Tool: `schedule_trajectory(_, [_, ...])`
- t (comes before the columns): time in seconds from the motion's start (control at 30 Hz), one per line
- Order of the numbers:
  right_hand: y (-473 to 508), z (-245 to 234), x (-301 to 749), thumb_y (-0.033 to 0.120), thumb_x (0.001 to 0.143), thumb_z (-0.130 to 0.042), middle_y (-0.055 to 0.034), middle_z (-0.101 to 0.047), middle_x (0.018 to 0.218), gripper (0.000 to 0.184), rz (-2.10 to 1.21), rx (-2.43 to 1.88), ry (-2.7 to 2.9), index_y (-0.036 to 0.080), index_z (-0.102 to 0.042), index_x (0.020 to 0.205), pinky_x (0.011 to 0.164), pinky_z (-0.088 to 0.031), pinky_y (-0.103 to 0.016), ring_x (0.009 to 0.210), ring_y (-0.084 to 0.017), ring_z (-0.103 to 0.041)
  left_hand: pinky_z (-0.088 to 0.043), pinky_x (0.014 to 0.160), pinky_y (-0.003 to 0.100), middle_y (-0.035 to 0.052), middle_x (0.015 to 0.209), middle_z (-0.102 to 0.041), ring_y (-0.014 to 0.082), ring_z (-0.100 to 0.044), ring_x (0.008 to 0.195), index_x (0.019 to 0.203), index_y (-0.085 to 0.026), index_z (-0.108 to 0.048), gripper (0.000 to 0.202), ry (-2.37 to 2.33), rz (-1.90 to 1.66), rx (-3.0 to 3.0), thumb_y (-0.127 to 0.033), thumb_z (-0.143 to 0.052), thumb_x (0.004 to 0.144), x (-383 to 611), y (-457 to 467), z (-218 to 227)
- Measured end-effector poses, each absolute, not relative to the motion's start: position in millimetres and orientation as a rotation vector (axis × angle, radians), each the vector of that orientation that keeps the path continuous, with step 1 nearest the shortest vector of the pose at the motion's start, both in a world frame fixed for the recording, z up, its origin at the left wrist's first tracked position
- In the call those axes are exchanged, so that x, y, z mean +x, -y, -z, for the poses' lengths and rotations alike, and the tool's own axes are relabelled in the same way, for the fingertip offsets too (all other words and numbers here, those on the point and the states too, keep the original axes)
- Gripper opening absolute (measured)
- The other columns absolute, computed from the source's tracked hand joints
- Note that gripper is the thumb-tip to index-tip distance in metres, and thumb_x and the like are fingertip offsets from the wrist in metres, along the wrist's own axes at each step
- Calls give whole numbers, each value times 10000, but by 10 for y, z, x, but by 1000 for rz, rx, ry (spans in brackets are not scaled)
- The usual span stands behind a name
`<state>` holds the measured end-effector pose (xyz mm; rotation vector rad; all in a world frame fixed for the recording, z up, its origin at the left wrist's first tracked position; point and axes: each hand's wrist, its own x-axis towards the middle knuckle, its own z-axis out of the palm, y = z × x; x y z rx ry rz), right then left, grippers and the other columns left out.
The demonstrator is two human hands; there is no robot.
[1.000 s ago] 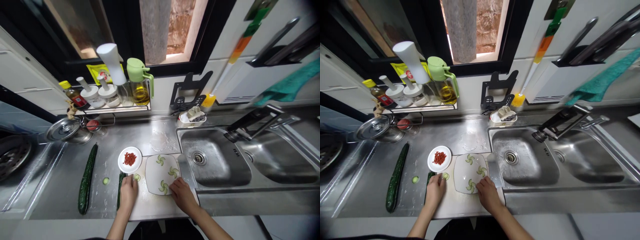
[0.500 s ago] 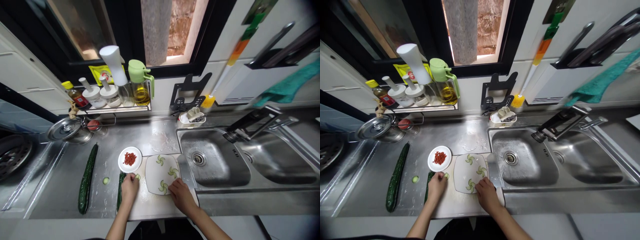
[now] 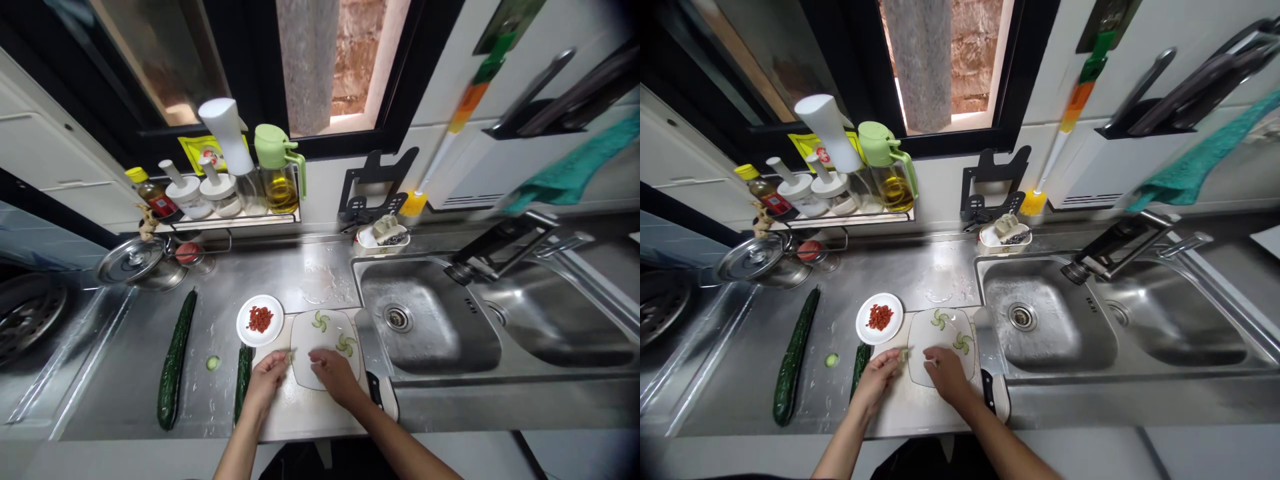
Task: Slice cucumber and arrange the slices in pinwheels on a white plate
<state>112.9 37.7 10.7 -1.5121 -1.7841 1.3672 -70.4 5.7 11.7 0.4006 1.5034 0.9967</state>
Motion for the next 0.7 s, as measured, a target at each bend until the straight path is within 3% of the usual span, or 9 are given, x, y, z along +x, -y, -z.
schedule_trajectory(0.2, [-465, -117, 965, 317, 724, -586, -30, -671, 829, 186, -1724, -1334, 1399, 188, -649, 842, 752, -453, -316, 811, -187, -611, -174, 416, 158, -92, 508, -424, 8, -320, 420, 836, -131, -631, 411, -1319, -955, 279, -396, -774, 556, -497, -24, -190])
schedule_trajectory(0.33, [-466, -158, 988, 340, 713, -597, 3, -619, 703, 157, -1707, -1371, 1415, 184, -608, 702, 654, -433, -279, 693, -155, -566, -233, 432, 139, -68, 562, -487, 13, -397, 452, 841, -148, -601, 359, -1223, -950, 170, -330, -766, 578, -460, -5, -177])
schedule_trajectory(0.57, [-501, -253, 1079, 277, 712, -569, 1, -635, 693, 116, -1613, -1406, 1609, 191, -646, 713, 634, -422, -262, 689, -152, -561, -390, 512, 153, 23, 704, -627, 39, -518, 535, 792, -123, -630, 244, -1218, -1021, 72, -267, -737, 626, -432, -65, -156])
schedule_trajectory(0.7, [-545, -242, 1104, 274, 737, -542, -5, -655, 696, 156, -1570, -1426, 1722, 186, -670, 728, 637, -426, -264, 682, -154, -578, -298, 441, 147, -22, 596, -578, 29, -457, 469, 772, -124, -628, 329, -1316, -1073, 160, -358, -772, 591, -414, -134, -114])
